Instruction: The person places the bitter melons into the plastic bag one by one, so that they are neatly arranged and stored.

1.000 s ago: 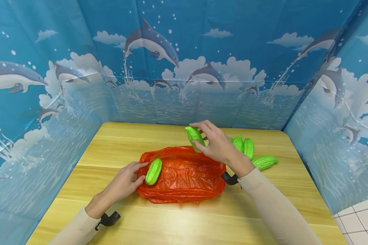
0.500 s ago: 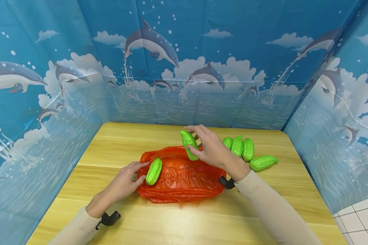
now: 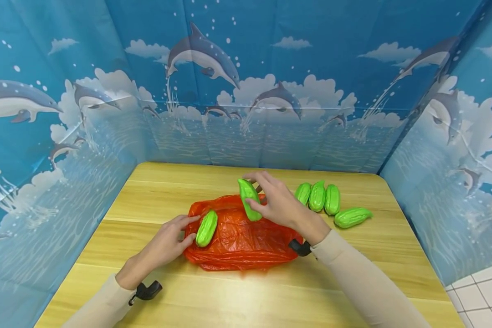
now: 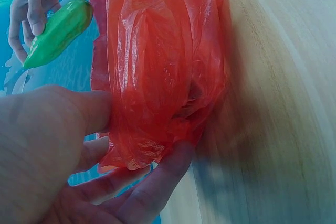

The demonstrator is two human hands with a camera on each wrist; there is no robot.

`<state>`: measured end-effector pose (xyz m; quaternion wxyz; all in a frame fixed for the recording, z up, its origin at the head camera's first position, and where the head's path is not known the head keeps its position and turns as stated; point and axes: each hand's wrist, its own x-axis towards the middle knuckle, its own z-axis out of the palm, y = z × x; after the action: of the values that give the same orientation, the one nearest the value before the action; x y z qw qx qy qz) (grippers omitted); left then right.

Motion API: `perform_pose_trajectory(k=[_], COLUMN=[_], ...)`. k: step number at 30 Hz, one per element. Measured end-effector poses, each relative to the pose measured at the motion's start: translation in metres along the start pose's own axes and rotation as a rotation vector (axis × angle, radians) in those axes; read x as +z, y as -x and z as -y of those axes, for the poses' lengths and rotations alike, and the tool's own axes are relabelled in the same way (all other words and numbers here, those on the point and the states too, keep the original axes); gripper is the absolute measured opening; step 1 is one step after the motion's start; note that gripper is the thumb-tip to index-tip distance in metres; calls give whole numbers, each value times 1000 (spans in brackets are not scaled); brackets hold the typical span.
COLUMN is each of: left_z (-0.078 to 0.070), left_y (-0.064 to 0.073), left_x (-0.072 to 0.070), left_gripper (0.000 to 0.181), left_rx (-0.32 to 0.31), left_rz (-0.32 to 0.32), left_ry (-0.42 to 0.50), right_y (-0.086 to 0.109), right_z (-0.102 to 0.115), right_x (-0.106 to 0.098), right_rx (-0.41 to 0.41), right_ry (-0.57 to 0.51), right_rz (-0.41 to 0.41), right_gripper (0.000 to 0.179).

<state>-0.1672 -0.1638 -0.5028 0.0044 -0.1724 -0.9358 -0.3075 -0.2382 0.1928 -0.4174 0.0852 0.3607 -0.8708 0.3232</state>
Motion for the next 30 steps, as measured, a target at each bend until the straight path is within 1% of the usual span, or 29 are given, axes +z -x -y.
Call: perform_pose_trajectory(k=[9,14,21,30], left_z=[0,1,1,1], left_y=[0,0,0,1], left_x=[-2,-3,-4,-4], left_gripper=[56,56,57,59], left_rx=[5,-6,-12,-18], left_rz=[-1,10,20,22], left_ry=[2,4,10,10], right_y=[-1,-1,-1,-3], right_z=[2,4,2,8], right_x=[8,12,22,30], right_rx=[40,74,117,162], right_ry=[-12,-39,-43,-75], right_rz=[12,26,43,61], right_gripper=[56,56,56,57])
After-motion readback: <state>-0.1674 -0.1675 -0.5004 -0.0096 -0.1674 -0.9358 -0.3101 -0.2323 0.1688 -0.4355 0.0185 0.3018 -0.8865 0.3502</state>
